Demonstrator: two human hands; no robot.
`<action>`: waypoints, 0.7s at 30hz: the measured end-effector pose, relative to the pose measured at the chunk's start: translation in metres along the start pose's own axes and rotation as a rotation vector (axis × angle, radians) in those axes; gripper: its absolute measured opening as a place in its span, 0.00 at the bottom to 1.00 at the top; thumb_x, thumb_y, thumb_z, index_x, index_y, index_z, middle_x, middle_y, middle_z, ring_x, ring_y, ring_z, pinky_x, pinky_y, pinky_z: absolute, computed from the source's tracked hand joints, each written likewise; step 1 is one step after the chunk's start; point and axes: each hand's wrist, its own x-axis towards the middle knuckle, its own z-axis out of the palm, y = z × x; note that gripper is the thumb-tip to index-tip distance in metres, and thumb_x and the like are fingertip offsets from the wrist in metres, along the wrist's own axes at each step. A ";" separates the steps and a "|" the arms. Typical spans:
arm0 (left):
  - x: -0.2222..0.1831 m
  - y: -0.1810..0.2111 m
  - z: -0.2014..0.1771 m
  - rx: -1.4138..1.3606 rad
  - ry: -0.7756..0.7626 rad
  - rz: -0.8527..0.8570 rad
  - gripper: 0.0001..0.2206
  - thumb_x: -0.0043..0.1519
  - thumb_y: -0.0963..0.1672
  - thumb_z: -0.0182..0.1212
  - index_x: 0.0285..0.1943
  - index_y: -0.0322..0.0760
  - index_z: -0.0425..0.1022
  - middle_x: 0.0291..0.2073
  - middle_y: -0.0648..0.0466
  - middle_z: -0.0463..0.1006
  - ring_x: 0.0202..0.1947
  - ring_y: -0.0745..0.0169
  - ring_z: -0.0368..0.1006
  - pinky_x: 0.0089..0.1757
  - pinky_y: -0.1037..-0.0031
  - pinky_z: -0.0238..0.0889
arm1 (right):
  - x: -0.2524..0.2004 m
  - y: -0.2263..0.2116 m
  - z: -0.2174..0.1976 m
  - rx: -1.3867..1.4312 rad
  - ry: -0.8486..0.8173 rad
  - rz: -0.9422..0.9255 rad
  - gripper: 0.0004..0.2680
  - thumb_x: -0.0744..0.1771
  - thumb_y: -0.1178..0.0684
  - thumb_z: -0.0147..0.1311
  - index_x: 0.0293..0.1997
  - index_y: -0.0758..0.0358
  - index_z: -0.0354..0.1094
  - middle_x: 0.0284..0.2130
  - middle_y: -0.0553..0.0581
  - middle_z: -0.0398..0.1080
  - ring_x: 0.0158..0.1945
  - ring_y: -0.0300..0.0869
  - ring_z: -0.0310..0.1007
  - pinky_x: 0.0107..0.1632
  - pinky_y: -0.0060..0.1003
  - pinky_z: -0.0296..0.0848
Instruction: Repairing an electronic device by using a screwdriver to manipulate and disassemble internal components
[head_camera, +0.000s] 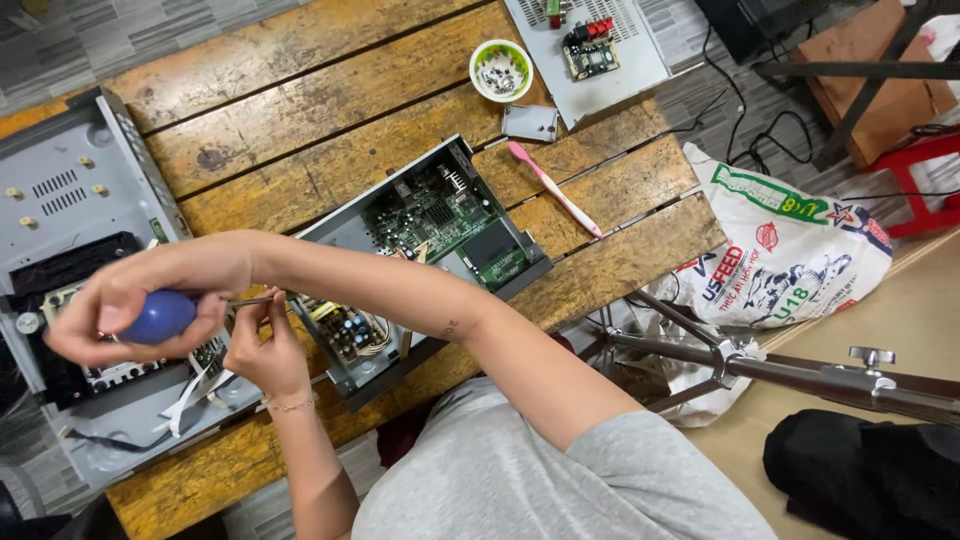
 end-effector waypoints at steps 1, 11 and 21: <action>0.003 0.001 -0.001 0.030 -0.014 0.012 0.07 0.70 0.39 0.68 0.39 0.28 0.79 0.33 0.47 0.82 0.32 0.53 0.77 0.37 0.66 0.67 | -0.001 -0.004 0.006 -0.131 0.104 -0.088 0.15 0.69 0.42 0.48 0.37 0.67 0.58 0.19 0.57 0.57 0.14 0.37 0.54 0.16 0.26 0.50; 0.001 -0.019 0.028 0.039 -0.094 -0.039 0.09 0.65 0.43 0.63 0.33 0.33 0.73 0.26 0.45 0.76 0.25 0.49 0.71 0.32 0.62 0.58 | 0.006 0.035 0.054 -1.121 1.172 -0.311 0.08 0.71 0.43 0.31 0.39 0.45 0.56 0.23 0.43 0.59 0.23 0.33 0.55 0.32 0.29 0.56; -0.022 -0.038 0.005 0.036 -0.092 -0.197 0.08 0.61 0.41 0.63 0.30 0.36 0.71 0.25 0.44 0.75 0.26 0.46 0.69 0.30 0.61 0.53 | 0.016 0.029 0.008 -0.549 0.793 -0.264 0.10 0.66 0.44 0.42 0.28 0.58 0.55 0.19 0.48 0.55 0.18 0.32 0.52 0.20 0.27 0.51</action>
